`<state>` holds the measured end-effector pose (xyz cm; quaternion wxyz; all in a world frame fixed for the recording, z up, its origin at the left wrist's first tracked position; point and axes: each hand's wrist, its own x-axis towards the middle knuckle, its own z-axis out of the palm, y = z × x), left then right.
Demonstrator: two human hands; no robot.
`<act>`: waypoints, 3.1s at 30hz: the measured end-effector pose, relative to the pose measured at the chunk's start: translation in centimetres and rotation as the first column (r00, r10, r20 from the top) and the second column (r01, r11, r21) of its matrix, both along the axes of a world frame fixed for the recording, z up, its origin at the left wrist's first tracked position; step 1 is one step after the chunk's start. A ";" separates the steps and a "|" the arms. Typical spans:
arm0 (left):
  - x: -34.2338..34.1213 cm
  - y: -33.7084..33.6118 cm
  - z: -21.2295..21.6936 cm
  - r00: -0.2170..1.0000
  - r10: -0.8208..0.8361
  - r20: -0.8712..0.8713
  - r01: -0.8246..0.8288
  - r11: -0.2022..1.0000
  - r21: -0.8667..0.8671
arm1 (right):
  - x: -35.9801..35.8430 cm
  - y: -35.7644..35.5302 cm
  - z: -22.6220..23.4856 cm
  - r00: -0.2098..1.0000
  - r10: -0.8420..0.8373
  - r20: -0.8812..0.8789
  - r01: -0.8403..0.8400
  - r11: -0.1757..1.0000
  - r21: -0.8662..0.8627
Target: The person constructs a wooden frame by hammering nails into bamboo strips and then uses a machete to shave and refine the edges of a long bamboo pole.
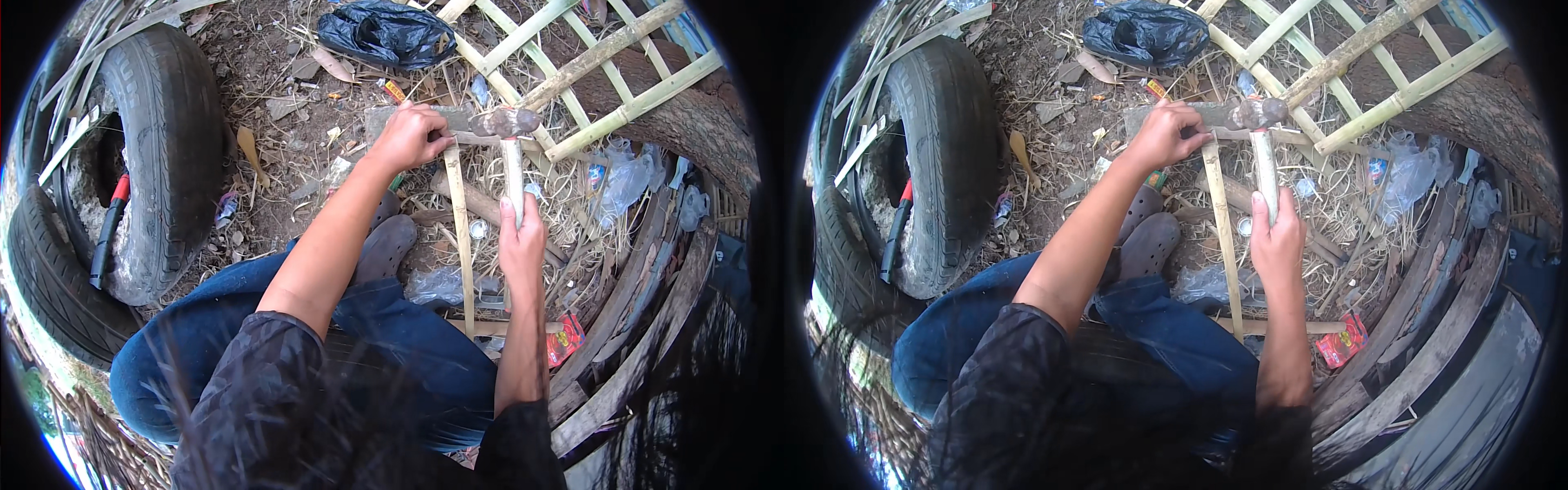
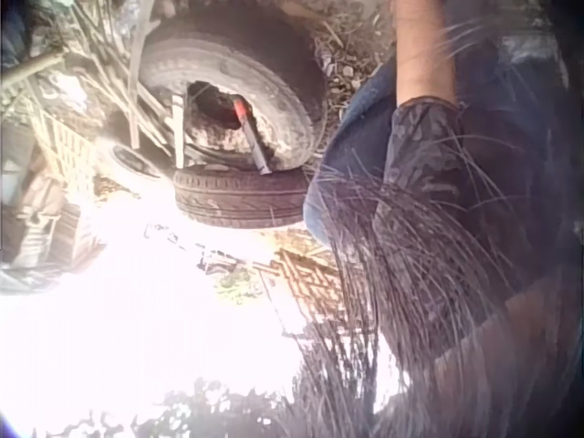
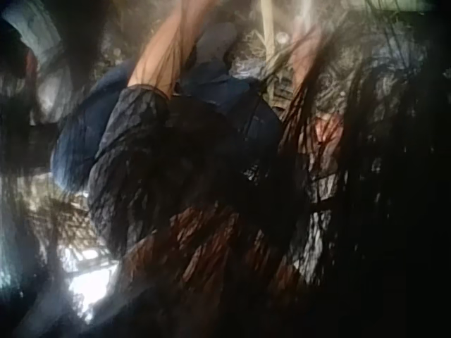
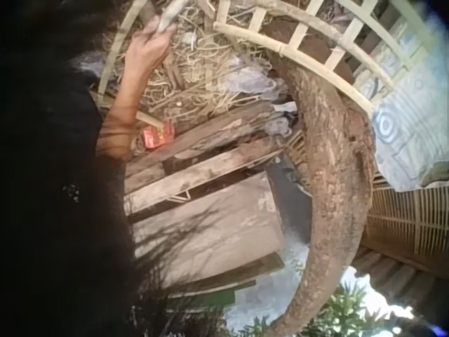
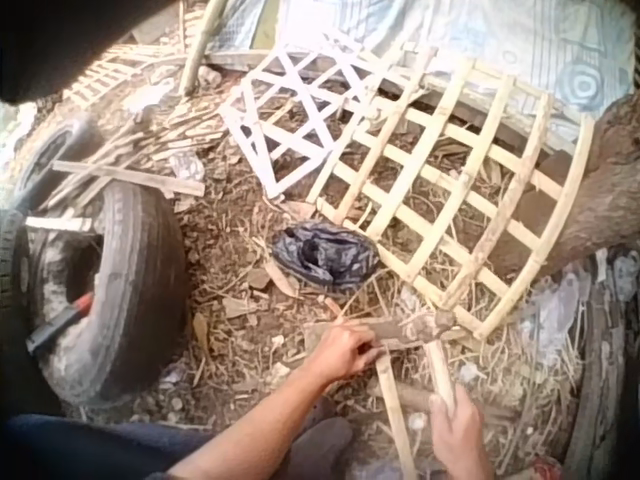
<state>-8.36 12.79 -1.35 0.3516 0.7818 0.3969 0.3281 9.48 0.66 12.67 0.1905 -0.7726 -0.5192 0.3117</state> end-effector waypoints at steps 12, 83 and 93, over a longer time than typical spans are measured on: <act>0.2 0.0 0.1 0.999 0.025 -0.025 -0.024 1.000 0.008 | 0.5 0.8 -0.7 0.989 0.125 0.077 -0.118 0.989 -0.086; 7.8 -12.3 1.0 0.459 0.814 0.356 0.514 0.083 -0.853 | -0.6 1.8 -0.4 0.990 0.123 0.072 -0.123 0.992 -0.010; 7.8 -12.3 1.4 0.473 0.811 0.343 0.510 0.065 -0.858 | 0.1 2.0 -1.0 0.986 0.130 0.100 -0.130 0.991 -0.016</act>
